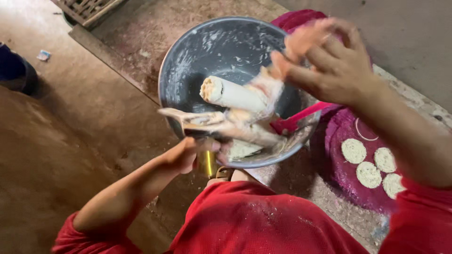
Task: The person scoops rice dough from a large basin into a handheld press and squeezes the press to extrude round rice cakes onto pink mesh trays. They refill the press with dough, press out discs one at a time, and occasionally reposition a ring and rotate the tray to make space for more discs.
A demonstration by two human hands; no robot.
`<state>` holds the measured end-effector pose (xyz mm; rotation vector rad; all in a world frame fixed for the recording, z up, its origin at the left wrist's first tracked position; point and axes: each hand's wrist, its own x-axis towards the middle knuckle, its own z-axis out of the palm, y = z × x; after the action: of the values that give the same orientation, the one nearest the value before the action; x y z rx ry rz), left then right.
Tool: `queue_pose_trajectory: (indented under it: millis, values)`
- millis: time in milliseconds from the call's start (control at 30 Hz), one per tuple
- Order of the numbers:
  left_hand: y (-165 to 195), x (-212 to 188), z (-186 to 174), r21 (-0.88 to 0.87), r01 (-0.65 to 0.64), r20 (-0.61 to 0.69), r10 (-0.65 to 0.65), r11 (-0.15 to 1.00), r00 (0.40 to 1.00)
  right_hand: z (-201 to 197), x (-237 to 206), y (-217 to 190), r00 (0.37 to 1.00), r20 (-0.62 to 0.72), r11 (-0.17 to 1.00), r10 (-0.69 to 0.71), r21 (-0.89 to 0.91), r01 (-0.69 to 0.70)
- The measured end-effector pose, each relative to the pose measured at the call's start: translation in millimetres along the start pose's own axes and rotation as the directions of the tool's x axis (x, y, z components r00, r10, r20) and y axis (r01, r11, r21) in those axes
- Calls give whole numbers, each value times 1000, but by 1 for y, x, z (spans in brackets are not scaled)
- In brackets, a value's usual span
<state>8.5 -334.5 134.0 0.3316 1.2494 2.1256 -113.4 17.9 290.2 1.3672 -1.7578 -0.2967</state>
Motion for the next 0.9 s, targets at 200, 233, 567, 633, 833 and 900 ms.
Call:
queue_pose_trajectory:
  millis: [200,233,567,633,833,900]
  values:
    - [11,6,-35,611,-150,-486,518,777,704,138,14,-107,833,540,757,119,494,-428]
    - [10,11,-35,720,-204,-407,641,664,651,162,14,-123,756,654,764,29,473,-438]
    - [9,37,-12,940,-163,-233,915,299,329,202,18,-111,236,955,748,-178,287,-599]
    - [10,40,-10,935,-171,-240,911,310,336,197,24,-121,348,923,751,-163,345,-563]
    - [7,41,-11,916,-193,-270,897,352,351,191,19,-164,504,852,625,-139,470,-623]
    - [6,41,-11,905,-202,-289,889,375,354,183,17,-165,470,871,531,-141,467,-707]
